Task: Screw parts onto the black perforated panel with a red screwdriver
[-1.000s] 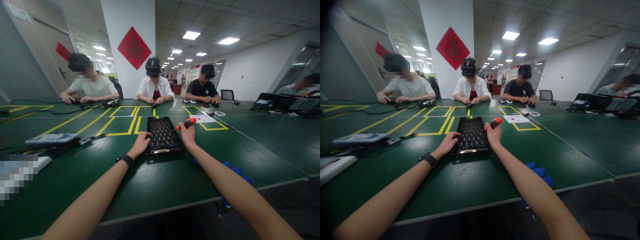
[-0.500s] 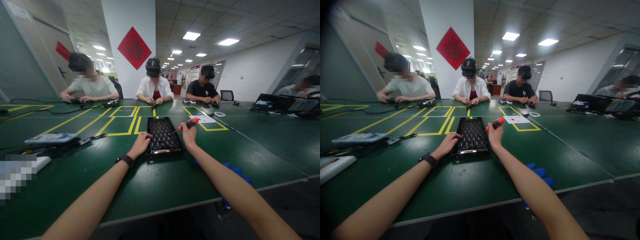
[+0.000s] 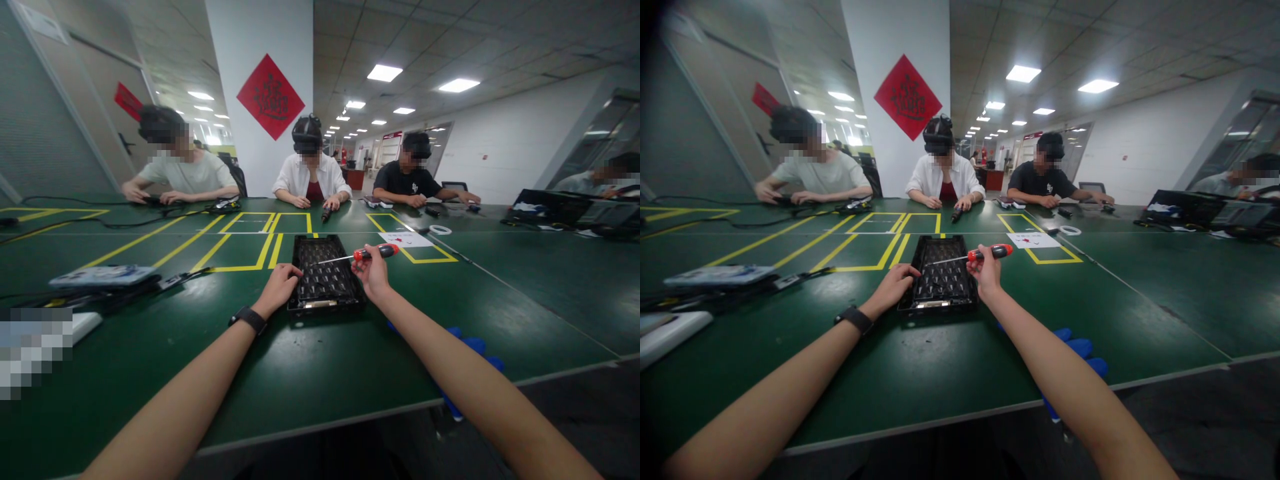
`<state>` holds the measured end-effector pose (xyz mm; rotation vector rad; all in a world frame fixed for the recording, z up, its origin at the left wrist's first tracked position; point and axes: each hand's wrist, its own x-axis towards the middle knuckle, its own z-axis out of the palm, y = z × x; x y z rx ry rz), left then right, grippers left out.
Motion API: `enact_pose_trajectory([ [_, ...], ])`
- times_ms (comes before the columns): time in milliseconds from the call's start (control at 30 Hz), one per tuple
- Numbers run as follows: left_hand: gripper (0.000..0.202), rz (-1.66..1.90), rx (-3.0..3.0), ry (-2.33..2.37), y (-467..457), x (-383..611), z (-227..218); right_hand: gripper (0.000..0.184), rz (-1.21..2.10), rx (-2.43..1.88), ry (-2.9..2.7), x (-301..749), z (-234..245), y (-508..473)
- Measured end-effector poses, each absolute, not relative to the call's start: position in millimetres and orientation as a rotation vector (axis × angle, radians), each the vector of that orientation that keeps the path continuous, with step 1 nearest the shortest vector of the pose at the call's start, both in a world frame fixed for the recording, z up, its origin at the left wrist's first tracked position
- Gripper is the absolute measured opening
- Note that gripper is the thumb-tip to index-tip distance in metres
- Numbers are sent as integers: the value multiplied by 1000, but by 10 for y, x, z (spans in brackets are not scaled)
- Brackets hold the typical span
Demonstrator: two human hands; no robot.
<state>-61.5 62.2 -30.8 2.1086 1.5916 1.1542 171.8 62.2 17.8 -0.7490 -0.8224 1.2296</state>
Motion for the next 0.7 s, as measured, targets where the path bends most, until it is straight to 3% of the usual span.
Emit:
enact_pose_trajectory([
  [233, 21, 1293, 2039, 1697, 573, -589, -246, 28, 1327, -777, -807, 1704, 163, 588],
  [333, 21, 1427, 2082, 1531, 487, -516, -138, 25, 1324, -775, -789, 1699, 141, 603],
  [467, 24, 1301, 2036, 1296, 388, -402, -68, 25, 1339, -748, -775, 1700, 120, 626],
  [700, 36, 1230, 1995, 1311, 387, -384, -97, 24, 1358, -739, -739, 1707, 110, 633],
])
